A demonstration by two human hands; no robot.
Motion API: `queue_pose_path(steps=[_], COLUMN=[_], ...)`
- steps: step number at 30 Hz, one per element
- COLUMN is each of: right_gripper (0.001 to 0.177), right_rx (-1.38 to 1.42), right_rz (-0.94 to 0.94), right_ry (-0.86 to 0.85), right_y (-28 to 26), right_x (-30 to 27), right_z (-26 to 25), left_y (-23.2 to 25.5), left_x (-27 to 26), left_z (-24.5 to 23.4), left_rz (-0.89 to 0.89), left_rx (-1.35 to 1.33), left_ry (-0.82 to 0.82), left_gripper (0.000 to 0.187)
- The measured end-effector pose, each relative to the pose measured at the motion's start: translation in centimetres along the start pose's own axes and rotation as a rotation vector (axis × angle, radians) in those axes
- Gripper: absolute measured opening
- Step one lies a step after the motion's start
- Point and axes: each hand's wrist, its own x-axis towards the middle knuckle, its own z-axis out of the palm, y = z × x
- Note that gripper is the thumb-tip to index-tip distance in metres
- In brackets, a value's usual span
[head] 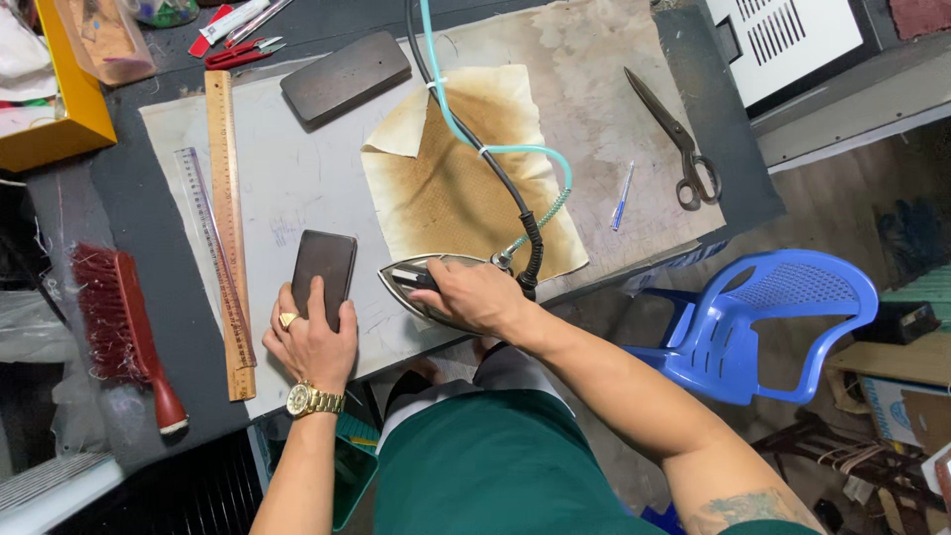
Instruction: The person positions fabric pieces on a workstation, applies a template, and uses an iron to press and bond materials together.
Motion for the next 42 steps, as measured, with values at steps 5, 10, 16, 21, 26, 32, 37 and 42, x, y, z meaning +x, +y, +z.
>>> queue_pose_path(steps=[5,10,16,21,26,32,37,42], right_gripper=[0.050,0.054,0.056,0.058,0.056,0.053,0.035,0.042], right_rx=[0.017,0.051,0.053,0.036,0.047,0.211,0.596,0.587], right_rz=[0.099,0.182,0.156,0.135,0.155,0.135,0.416,0.517], right_ry=[0.165,0.215,0.159,0.087,0.045,0.054,0.160,0.439], right_y=[0.7,3.8,8.4,11.7,14.8,19.3,29.5,39.2], right_x=[2.0,2.5,0.5,0.2,0.5,-0.4,0.4,5.7], right_z=[0.0,-1.0,-3.5,-4.5,-4.1,-9.4,-17.4,-24.6], left_y=[0.2,0.2,0.2,4.8,10.4,16.3,23.7,29.4], left_x=[0.1,0.1,-0.2,-0.6,-0.5,-0.2,2.2,2.9], left_z=[-0.3,-0.7,-0.2,-1.1,-0.7,2.4,4.1,5.7], left_rz=[0.002,-0.006,-0.014,-0.010,0.069,0.044,0.210,0.259], left_rx=[-0.004,-0.005,-0.038,-0.125,-0.097,0.016,-0.032,-0.130], left_ry=[-0.002,-0.035,-0.028,-0.054,-0.183,-0.218,-0.231,-0.301], left_gripper=[0.056,0.063,0.060,0.053,0.051,0.054,0.050,0.050])
